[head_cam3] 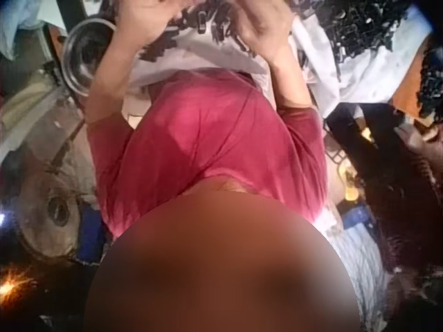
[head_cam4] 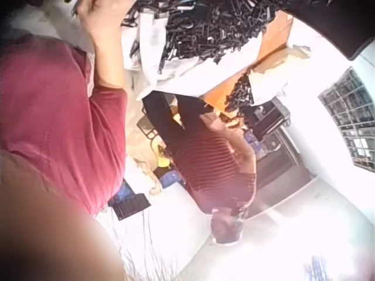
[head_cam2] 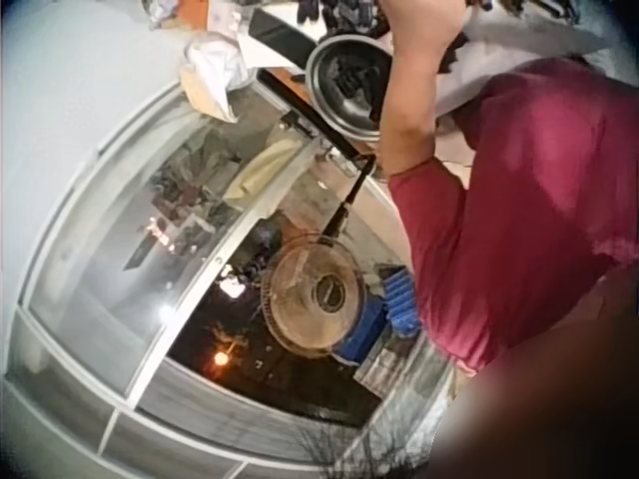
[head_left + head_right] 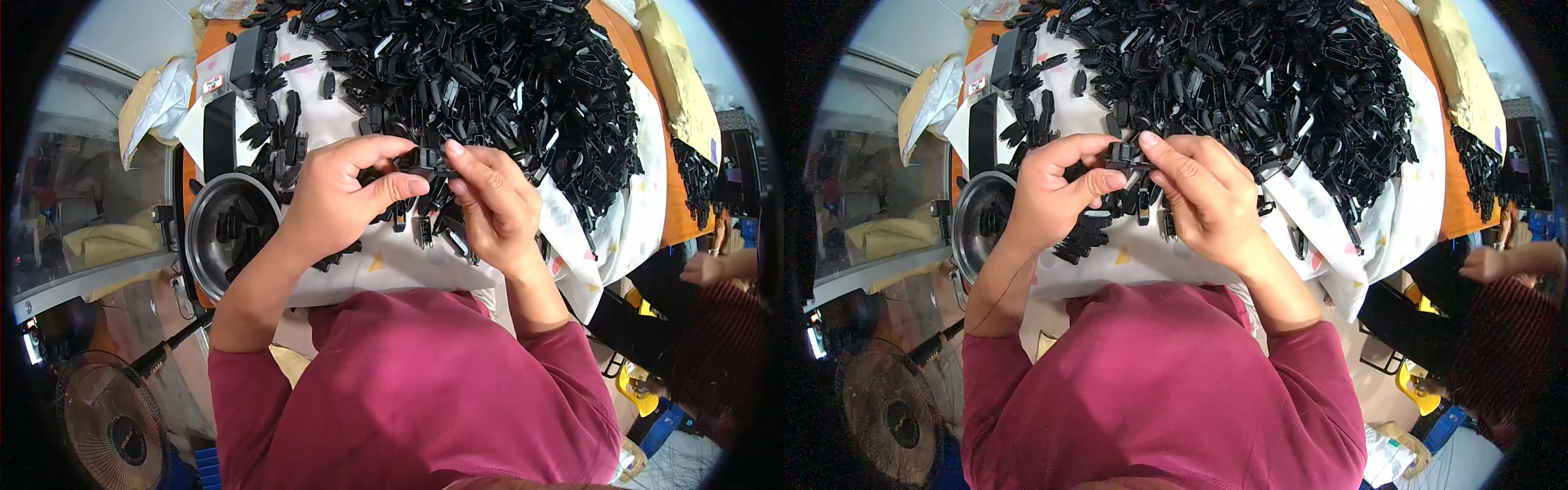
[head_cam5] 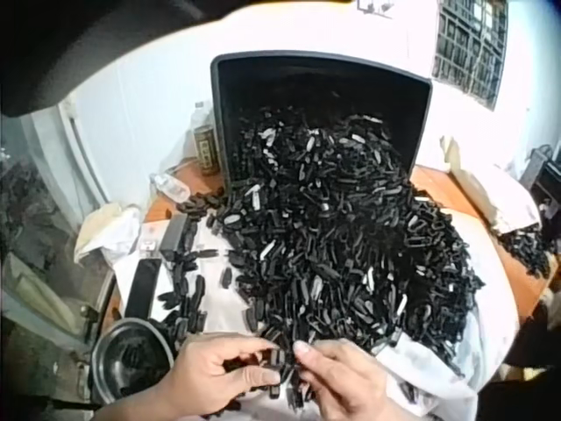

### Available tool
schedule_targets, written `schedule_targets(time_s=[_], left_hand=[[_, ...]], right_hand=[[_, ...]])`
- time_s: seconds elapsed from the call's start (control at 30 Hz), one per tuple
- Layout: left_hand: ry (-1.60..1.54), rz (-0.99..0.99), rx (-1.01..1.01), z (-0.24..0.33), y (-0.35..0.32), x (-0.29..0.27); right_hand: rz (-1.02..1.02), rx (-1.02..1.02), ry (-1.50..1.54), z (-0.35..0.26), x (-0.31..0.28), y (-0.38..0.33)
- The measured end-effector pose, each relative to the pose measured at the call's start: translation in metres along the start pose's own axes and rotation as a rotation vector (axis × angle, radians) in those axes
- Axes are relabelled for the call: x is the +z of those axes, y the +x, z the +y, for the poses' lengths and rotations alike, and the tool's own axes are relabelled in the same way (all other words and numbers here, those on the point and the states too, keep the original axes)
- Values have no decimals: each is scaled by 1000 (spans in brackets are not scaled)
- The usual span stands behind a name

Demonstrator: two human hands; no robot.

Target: Assembling small black plastic clips and placing them into a metal bowl.

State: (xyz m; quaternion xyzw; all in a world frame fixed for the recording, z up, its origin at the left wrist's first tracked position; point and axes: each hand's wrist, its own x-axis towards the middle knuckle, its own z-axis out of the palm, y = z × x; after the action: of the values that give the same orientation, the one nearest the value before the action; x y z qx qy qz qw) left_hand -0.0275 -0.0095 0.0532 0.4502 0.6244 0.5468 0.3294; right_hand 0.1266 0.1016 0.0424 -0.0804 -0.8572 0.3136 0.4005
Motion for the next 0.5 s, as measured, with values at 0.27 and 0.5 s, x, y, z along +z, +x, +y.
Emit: schedule_targets(time_s=[0.27, 0.5], left_hand=[[-256, -76, -214, -23, -7, 13], [-483, 139, -200, -28, -20, 34]], right_hand=[[-103, 45, -6, 4, 9, -20], [31, 191, 101, 0, 29, -29]])
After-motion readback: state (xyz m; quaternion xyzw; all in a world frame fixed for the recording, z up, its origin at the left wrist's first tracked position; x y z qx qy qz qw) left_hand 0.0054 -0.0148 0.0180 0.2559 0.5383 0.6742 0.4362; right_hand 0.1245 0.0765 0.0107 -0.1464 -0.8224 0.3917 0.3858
